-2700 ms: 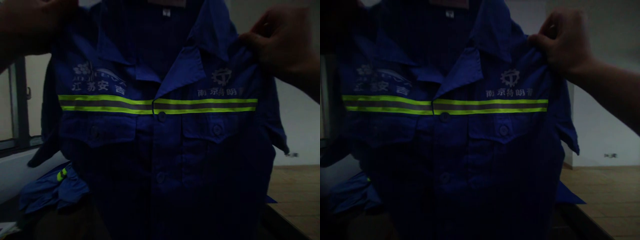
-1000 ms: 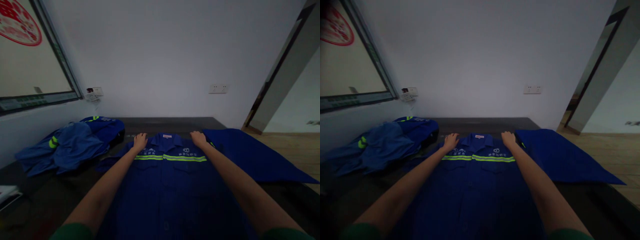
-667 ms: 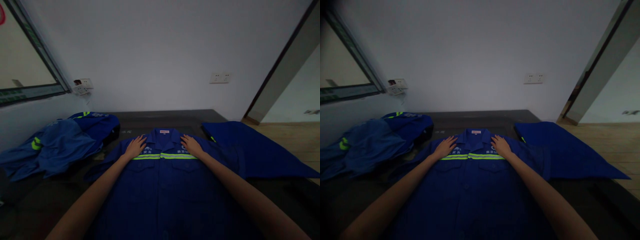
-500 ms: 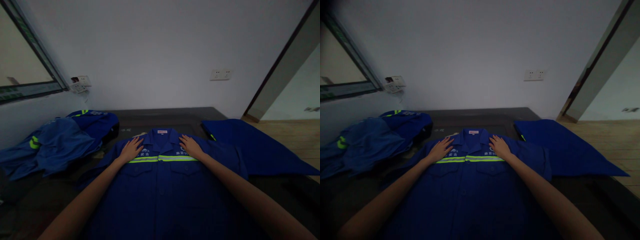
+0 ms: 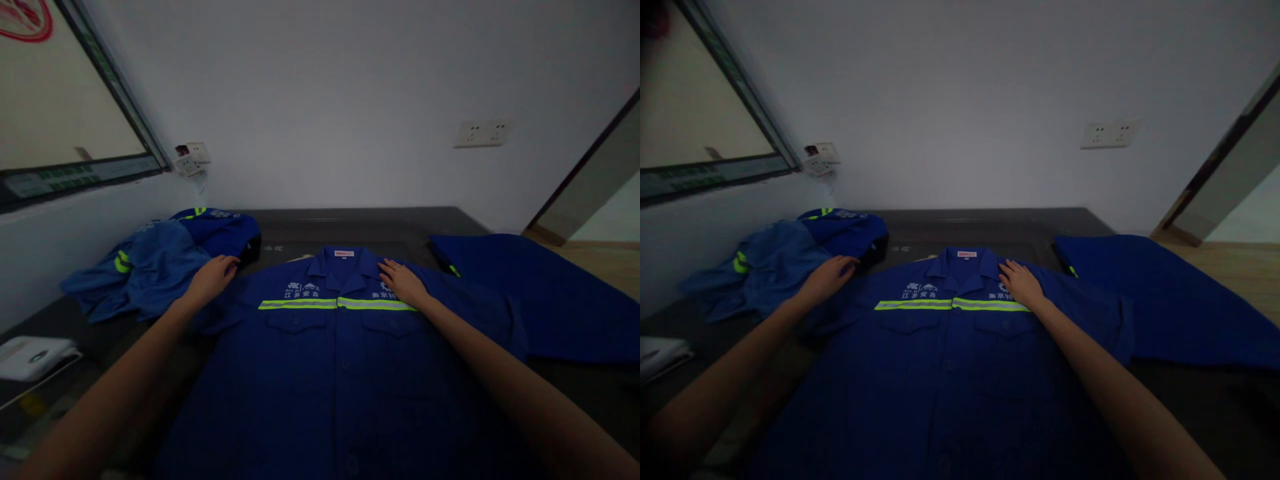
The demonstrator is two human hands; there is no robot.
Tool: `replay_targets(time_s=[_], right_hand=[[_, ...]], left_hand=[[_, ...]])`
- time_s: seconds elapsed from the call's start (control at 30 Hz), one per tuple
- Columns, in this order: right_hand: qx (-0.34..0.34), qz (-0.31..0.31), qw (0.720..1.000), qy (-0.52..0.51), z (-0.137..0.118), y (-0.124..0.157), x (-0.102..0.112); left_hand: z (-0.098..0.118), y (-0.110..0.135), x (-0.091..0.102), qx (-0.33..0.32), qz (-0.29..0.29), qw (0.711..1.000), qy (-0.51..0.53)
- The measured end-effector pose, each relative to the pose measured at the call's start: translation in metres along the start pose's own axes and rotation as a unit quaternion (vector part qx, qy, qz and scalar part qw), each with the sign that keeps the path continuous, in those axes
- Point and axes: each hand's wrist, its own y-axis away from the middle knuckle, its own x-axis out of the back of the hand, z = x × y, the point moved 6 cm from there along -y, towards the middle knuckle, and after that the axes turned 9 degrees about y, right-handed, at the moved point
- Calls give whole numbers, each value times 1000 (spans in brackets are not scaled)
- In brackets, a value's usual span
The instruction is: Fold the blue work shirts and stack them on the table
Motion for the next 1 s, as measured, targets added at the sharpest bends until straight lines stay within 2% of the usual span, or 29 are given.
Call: replay_targets(time_s=[0.1,0.17,0.3,0.43,0.53,0.67,0.73,0.8,0.93,1.0], right_hand=[[7,0,1000,3,1,-1,-3],[10,0,1000,6,2,-2,-4],[13,-1,1000,6,3,-3,-6],[14,-8,1000,2,3,-3,-8],[14,-4,1000,-8,4,-3,-9],[9,7,1000,-23,8,-4,-10],[7,7,1000,-21,9,-6,-11],[-2,7,1000,-16,10,-9,-10],[-26,0,1000,-7,11,-16,-9],[-25,-5,1000,-6,11,-19,-7]], left_hand=[[-12,31,-9,60,-117,991,0],[-20,50,-16,96,-145,984,-33],[-32,65,-22,126,-90,986,-54],[-36,52,-19,115,-38,993,-17],[-30,32,8,92,29,995,34],[-23,5,63,75,128,986,77],[-27,-4,78,82,139,985,58],[-36,-11,72,99,103,989,28],[-54,-14,29,122,0,992,-10],[-52,-16,11,120,-17,992,-36]])
